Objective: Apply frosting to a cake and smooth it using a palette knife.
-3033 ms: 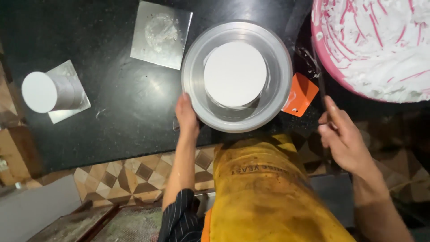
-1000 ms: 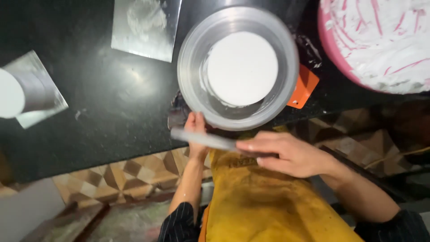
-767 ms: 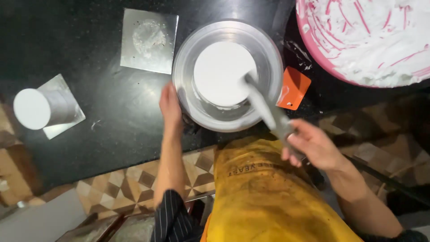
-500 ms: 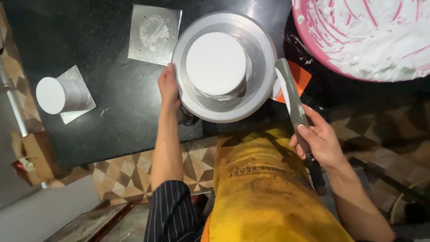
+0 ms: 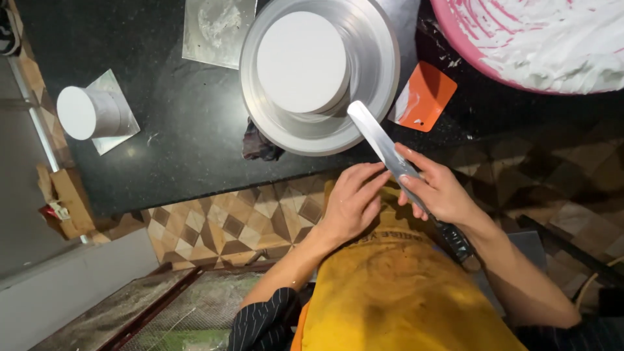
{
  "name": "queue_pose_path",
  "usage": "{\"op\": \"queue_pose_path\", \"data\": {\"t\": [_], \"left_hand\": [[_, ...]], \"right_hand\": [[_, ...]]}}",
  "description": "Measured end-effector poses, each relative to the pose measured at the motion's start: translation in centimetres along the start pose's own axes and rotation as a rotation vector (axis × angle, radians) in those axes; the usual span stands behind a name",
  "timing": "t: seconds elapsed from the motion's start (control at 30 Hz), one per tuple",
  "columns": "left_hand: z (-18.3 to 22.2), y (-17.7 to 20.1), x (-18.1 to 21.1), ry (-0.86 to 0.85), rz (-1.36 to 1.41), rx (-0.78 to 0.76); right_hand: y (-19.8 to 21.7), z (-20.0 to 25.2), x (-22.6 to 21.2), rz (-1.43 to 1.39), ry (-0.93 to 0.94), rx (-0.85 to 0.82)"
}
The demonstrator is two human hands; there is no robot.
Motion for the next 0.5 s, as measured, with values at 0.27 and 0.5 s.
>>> {"op": "queue_pose_path", "data": {"t": [0.27, 0.5], "left_hand": [[0.6, -0.1, -0.3, 0.016, -0.136, -0.009], [0.7, 0.4, -0.7, 0.035, -0.127, -0.02]], "right_hand": [[-0.5, -1.5, -1.0, 0.005, -0.013, -0.044], [-0.9, -1.9, -1.5, 0.017, -0.015, -0.053]]}}
Point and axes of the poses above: each hand's wrist, its own z-axis away from the middle knuckle, its own y-axis out of the back of the hand, x = y × z, the point moved 1 cm from there along -z, towards the middle knuckle, and after that the axes turned 11 degrees about z, right-handed, at the moved point
